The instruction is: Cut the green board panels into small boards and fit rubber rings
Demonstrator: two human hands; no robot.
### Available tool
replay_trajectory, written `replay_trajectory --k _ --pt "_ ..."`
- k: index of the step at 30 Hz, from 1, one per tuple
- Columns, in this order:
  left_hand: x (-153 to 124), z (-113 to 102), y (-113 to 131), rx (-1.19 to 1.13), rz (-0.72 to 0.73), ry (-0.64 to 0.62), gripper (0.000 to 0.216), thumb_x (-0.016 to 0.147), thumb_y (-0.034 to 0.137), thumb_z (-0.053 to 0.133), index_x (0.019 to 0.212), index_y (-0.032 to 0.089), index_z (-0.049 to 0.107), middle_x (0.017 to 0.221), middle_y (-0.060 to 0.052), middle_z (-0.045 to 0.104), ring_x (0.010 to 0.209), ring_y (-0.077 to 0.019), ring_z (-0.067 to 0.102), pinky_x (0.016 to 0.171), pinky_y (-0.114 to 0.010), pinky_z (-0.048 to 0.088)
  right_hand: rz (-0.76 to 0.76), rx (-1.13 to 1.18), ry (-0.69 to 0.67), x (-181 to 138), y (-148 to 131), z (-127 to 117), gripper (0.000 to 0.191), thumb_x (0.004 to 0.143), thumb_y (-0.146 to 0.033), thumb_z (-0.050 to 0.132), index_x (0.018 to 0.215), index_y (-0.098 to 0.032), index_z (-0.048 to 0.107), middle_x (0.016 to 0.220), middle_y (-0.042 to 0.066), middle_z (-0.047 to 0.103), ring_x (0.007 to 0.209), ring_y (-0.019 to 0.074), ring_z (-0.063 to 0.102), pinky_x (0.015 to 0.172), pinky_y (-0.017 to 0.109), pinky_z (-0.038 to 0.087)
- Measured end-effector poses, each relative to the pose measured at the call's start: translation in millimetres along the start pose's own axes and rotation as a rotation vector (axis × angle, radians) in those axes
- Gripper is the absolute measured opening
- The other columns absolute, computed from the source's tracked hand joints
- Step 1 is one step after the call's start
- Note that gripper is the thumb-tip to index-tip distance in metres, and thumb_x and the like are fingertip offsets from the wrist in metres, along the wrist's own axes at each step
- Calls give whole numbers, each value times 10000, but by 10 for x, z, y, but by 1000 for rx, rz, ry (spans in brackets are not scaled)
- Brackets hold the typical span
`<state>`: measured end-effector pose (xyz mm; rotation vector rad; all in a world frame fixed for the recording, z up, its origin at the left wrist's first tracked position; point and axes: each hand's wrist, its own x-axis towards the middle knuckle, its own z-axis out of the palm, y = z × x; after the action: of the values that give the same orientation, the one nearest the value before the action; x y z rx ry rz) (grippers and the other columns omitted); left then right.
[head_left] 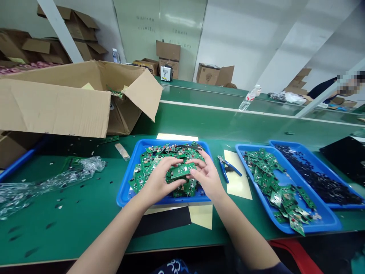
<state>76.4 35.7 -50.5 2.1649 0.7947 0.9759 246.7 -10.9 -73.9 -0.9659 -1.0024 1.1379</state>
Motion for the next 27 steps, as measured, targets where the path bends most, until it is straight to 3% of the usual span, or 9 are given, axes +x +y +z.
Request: replay_trajectory --k 3,5,8,10,12,16,20,22,27 --pt "20 -30 40 -191 -253 -125 430 703 347 686 1099 213 586 1086 -96 644 951 -244 622 800 -395 520 -7 -21 -8 -17 -54 -16 715 724 -257 658 1324 -267 267 968 39 622 833 165 619 617 291 583" --pt "19 -4 57 -397 -395 -137 438 697 333 689 1100 200 583 1063 -98 657 888 -229 647 752 -378 540 -40 -38 16 -34 -72 -7 707 737 -253 644 1330 -269 259 990 44 617 856 167 616 630 293 585" --pt "1 99 76 -704 -516 -49 421 639 283 742 1024 187 602 913 -63 681 799 -186 654 706 -322 546 -112 -84 77 -81 -46 36 708 770 -254 613 1357 -283 217 1033 55 610 898 174 609 682 321 586" --pt "-9 173 81 -839 -601 45 249 627 286 750 800 164 621 695 -13 647 648 -134 623 629 -266 528 -152 -124 91 -118 -9 69 723 779 -253 607 1371 -289 193 1050 64 608 917 183 606 696 336 584" --pt "-2 210 74 -925 -683 140 246 619 311 752 617 157 559 548 29 566 527 -92 556 556 -227 490 -185 -162 76 -144 15 87 713 787 -246 603 1373 -292 200 1064 71 608 923 188 610 728 350 575" --pt "65 113 38 -961 -692 361 215 669 325 701 659 156 568 630 7 609 622 -117 600 610 -243 494 -245 -212 81 -143 -22 43 446 834 -245 537 1259 -263 402 1005 68 624 827 174 636 759 365 549" --pt "120 -49 40 -951 -622 462 156 732 308 602 741 167 534 743 -13 643 657 -145 628 660 -304 508 -280 -311 162 -130 -91 -43 131 849 -272 513 941 -214 586 744 15 606 625 131 586 593 290 517" --pt "107 -58 65 -922 -598 401 159 716 294 613 770 181 515 671 24 600 576 -121 594 595 -275 490 -259 -345 115 -143 -108 -56 136 850 -288 509 905 -206 603 655 -4 578 554 118 548 526 266 487" --pt "10 90 148 -574 -501 -22 200 624 260 706 754 173 582 556 54 518 477 -88 478 467 -218 390 -201 -393 -62 -193 -120 -13 149 837 -292 516 858 -194 627 597 -11 575 464 99 503 438 238 433"
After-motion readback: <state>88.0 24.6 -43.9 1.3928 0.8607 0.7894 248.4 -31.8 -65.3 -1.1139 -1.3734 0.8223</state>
